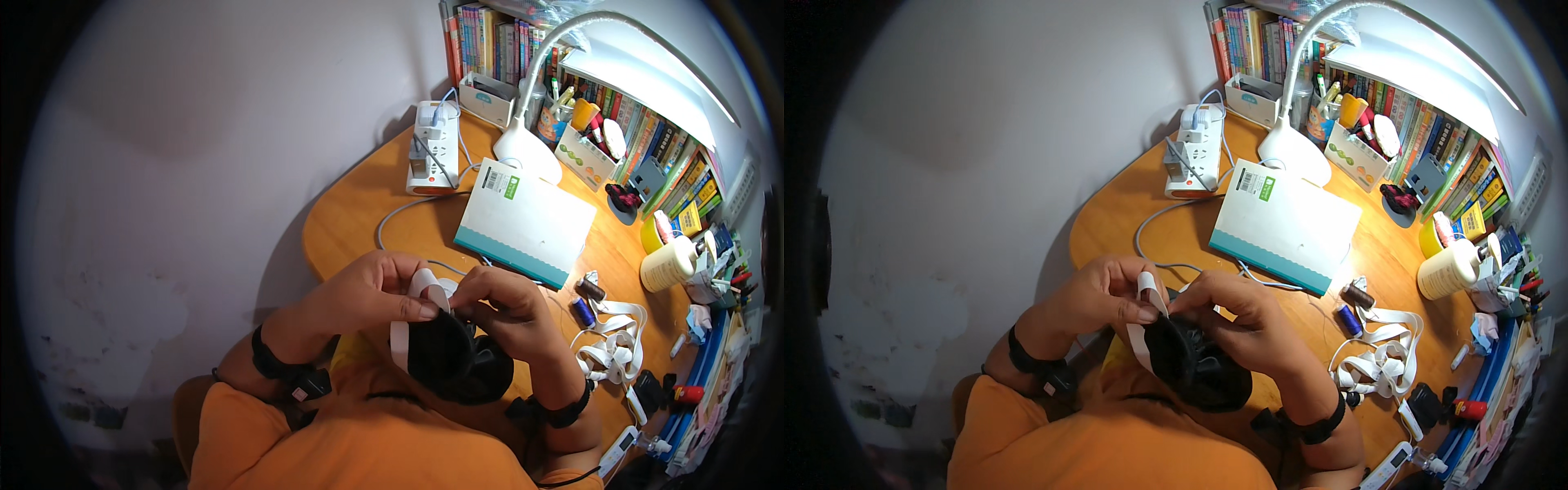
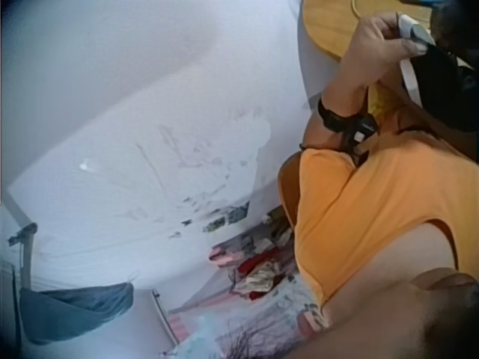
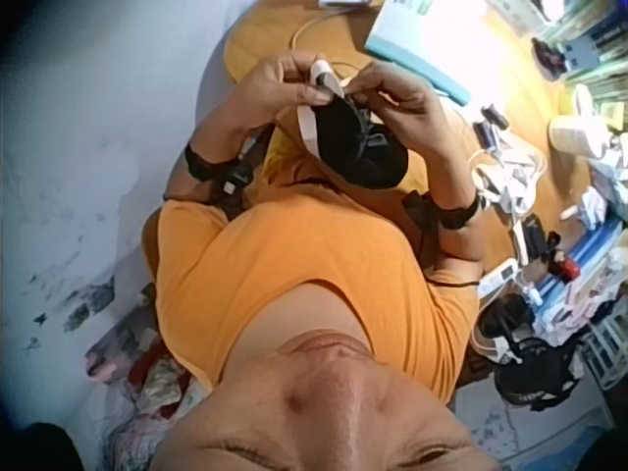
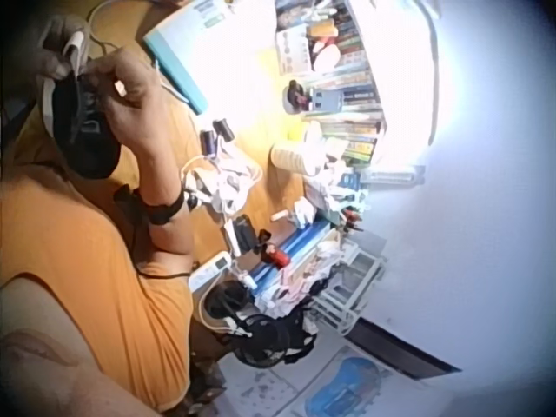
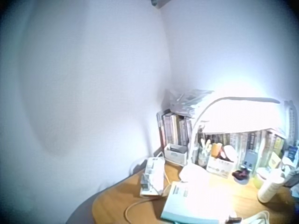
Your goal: The person sews a white strap onto a black bag using a needle and thread, and cuts the thread with scissors.
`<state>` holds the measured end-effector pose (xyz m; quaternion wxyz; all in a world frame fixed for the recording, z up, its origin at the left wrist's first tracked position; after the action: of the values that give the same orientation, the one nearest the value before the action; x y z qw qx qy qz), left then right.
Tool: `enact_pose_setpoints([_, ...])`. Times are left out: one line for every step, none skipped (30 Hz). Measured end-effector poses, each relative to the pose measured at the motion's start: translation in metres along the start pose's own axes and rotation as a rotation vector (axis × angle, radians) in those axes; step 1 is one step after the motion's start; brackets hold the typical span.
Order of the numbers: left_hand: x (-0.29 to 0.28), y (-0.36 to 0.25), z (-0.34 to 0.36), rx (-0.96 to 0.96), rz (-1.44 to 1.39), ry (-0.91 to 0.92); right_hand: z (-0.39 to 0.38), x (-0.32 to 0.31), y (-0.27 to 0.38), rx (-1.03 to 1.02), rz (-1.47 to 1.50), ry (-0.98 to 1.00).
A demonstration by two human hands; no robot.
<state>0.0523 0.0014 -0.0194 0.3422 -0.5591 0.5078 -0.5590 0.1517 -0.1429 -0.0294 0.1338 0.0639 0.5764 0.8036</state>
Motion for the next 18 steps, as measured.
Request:
enact_pose_setpoints([0.001, 0.0, 0.0, -0.022, -0.016, 0.01, -0.001, 0.0, -0.002, -0.003, 0.026, 0.007])
enact_pose_setpoints([0.002, 0.0, 0.0, -0.044, -0.031, 0.018, -0.002, 0.002, -0.003, -0.006, 0.051, 0.015])
enact_pose_setpoints([0.002, 0.0, 0.0, -0.042, -0.034, 0.015, -0.004, 0.004, -0.004, -0.004, 0.052, 0.019])
enact_pose_setpoints([0.003, 0.001, 0.0, -0.05, -0.06, 0.019, -0.006, 0.007, -0.005, 0.017, 0.137, -0.01])
enact_pose_setpoints([0.003, 0.002, 0.0, -0.057, -0.083, 0.02, -0.008, 0.009, -0.008, 0.038, 0.224, -0.038])
enact_pose_setpoints([0.003, 0.003, -0.002, -0.056, -0.085, 0.015, -0.009, 0.013, -0.009, 0.038, 0.226, -0.034])
enact_pose_setpoints([0.003, 0.004, -0.003, -0.05, -0.089, 0.008, -0.009, 0.016, -0.012, 0.048, 0.271, -0.037])
enact_pose_setpoints([0.003, 0.005, -0.003, -0.042, -0.094, 0.009, -0.01, 0.016, -0.012, 0.059, 0.311, -0.045])
enact_pose_setpoints([0.004, 0.005, -0.003, -0.04, -0.096, 0.012, -0.01, 0.016, -0.012, 0.061, 0.307, -0.046])
enact_pose_setpoints([0.004, 0.005, -0.002, -0.054, -0.108, -0.012, -0.01, 0.016, -0.013, 0.075, 0.359, -0.047])
enact_pose_setpoints([0.004, 0.005, -0.002, -0.064, -0.116, -0.039, -0.009, 0.016, -0.013, 0.086, 0.41, -0.043])
enact_pose_setpoints([0.003, 0.006, -0.002, -0.059, -0.115, -0.039, -0.008, 0.014, -0.013, 0.085, 0.405, -0.04])
enact_pose_setpoints([0.001, 0.009, -0.001, -0.057, -0.143, -0.03, -0.008, 0.013, -0.015, 0.126, 0.44, -0.028])
enact_pose_setpoints([-0.001, 0.012, 0.0, -0.057, -0.168, -0.024, -0.007, 0.012, -0.017, 0.166, 0.476, -0.016])
enact_pose_setpoints([-0.002, 0.012, 0.0, -0.053, -0.166, -0.025, -0.007, 0.01, -0.02, 0.163, 0.473, -0.013])
enact_pose_setpoints([-0.002, 0.013, 0.0, -0.043, -0.213, -0.008, -0.006, 0.008, -0.024, 0.174, 0.485, -0.002])
enact_pose_setpoints([-0.001, 0.014, 0.001, -0.034, -0.261, 0.011, -0.006, 0.007, -0.027, 0.186, 0.496, 0.007])
enact_pose_setpoints([-0.001, 0.015, 0.001, -0.031, -0.26, 0.013, -0.006, 0.007, -0.027, 0.196, 0.5, -0.008])
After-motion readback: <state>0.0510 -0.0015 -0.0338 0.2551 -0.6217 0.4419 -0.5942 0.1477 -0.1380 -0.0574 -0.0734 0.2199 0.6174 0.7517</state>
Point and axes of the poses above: each hand's wrist, its own z-axis towards the middle knuckle, its own x-axis out of the palm, y = z × x, the point moved 5 cm from there along z, towards the middle knuckle, and after that the axes turned 3 degrees about y, right-handed, at the moved point
